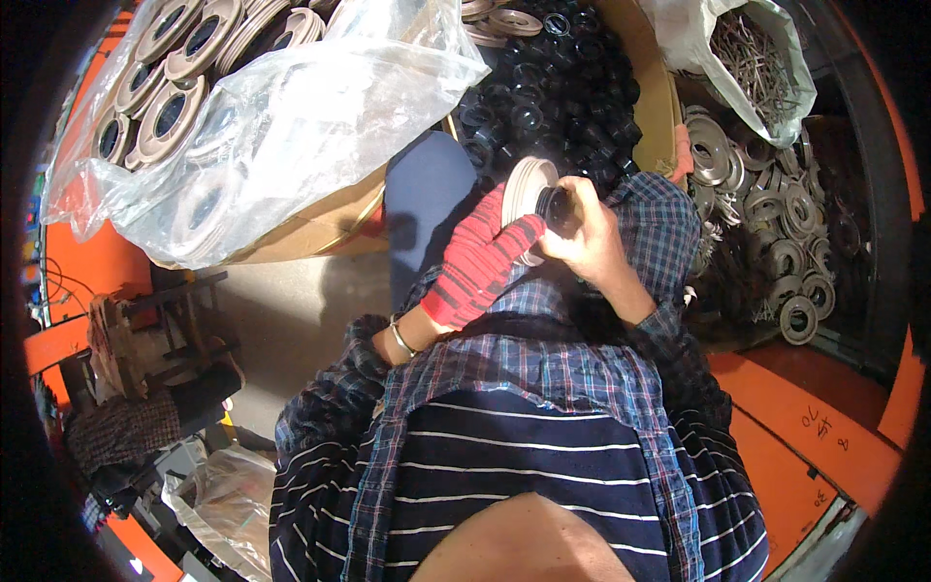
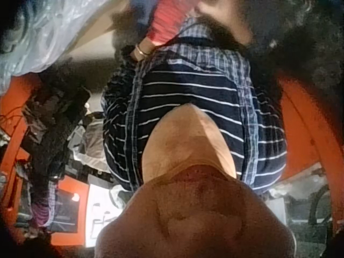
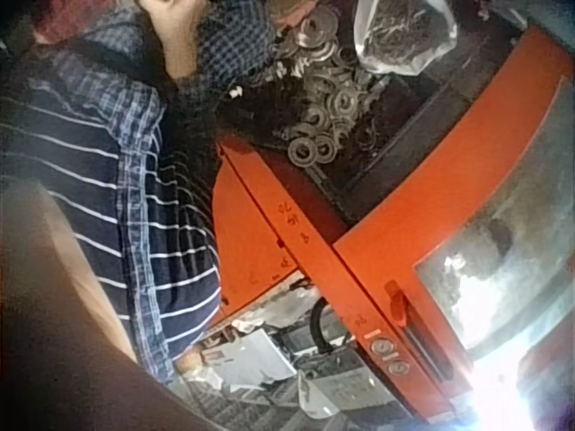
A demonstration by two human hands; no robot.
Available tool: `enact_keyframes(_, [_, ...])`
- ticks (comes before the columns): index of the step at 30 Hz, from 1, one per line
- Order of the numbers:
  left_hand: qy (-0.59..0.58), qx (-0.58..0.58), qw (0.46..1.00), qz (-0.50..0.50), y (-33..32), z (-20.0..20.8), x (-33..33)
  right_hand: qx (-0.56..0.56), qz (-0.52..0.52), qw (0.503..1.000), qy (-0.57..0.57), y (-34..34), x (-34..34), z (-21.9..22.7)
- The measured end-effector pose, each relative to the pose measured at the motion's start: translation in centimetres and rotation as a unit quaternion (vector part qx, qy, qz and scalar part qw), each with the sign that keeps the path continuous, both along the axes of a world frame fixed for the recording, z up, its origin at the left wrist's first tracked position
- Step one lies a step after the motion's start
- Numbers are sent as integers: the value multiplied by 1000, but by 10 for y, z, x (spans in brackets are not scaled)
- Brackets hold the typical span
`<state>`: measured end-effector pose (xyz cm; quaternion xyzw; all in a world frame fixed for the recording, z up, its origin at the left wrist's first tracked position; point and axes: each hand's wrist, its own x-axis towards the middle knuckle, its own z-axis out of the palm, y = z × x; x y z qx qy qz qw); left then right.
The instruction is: The person sits on the floor and repeatedly picks a beige ring and a black ring, presses them together, and places the assembled pair into a cardboard box. The person handles the parts one at a time, using both hands to align and press the rings.
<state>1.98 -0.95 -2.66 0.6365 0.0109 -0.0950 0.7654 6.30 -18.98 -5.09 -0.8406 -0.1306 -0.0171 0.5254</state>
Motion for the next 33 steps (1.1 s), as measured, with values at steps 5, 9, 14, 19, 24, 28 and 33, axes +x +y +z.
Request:
enact_keyframes(5, [-262, 253, 931, 12, -11, -2, 2, 324, -143, 883, 308, 20, -9, 2])
enact_keyframes(9, [-308, 253, 917, -12, 0, -15, 6, 449, 4, 762, 467, 6, -5, 8])
enact_keyframes(14, [-230, 285, 929, 46, 11, -11, 2, 17, 1, 999, 43, -12, 3, 7])
enact_keyframes(19, [-194, 215, 957, -21, 9, 10, 6, 228, 6, 970, 81, 5, -6, 1])
enact_keyframes(24, [-461, 370, 797, -125, 36, 24, 14, 576, 138, 636, 495, 10, -7, 8])
enact_keyframes(28, [-445, 371, 815, -12, 90, 91, 22, 298, 110, 866, 385, -1, 19, 10])
enact_keyframes(33, [-399, 627, 580, 332, 169, 201, 80, 129, 52, 914, 380, -15, 52, -7])
